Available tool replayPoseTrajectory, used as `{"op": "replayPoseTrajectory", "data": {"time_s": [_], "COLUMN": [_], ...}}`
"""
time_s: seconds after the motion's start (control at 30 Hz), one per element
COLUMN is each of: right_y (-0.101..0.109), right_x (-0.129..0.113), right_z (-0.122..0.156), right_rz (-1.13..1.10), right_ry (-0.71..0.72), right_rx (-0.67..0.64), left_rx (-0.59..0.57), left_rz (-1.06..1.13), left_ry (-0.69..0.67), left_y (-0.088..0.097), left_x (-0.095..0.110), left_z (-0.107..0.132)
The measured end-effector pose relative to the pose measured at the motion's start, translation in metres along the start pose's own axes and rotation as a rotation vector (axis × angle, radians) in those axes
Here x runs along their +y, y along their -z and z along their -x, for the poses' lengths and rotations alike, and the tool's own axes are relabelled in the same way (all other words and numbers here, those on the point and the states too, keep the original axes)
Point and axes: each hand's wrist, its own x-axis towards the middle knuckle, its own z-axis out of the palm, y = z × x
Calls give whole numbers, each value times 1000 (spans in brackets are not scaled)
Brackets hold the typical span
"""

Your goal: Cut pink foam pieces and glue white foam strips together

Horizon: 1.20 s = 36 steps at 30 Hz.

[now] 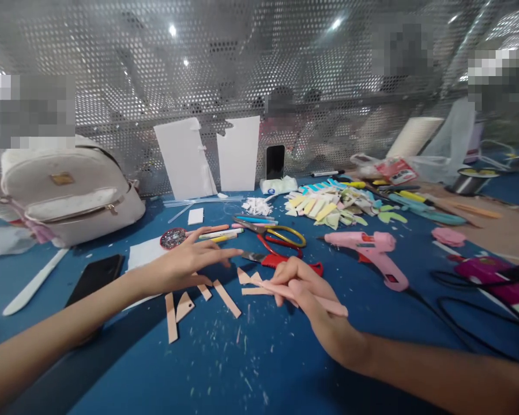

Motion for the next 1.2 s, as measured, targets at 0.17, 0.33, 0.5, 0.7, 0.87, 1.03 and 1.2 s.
{"op": "replayPoseTrajectory", "data": {"time_s": [0.17, 0.33, 0.5, 0.7, 0.87, 1.03, 1.2], "right_y": [2, 0, 1, 0, 0, -1, -10], "right_x": [0, 0, 1, -1, -2, -10, -14], "right_z": [1, 2, 3, 2, 3, 6, 6], "right_rz": [25, 33, 50, 30, 19, 33, 151], "right_ry": [1, -36, -28, -20, -44, -60, 151], "right_rx": [-23, -44, -51, -80, -77, -332, -546], "left_rx": [252, 232, 201, 198, 207, 228, 151], "left_rz": [-109, -230, -297, -299, -221, -63, -21], "left_ry": [418, 566, 617, 627, 564, 481, 466], "left_y": [-6, -35, -48, -50, -45, -56, -70], "left_x": [32, 59, 59, 58, 81, 132, 146], "left_z": [35, 53, 46, 44, 48, 55, 58]}}
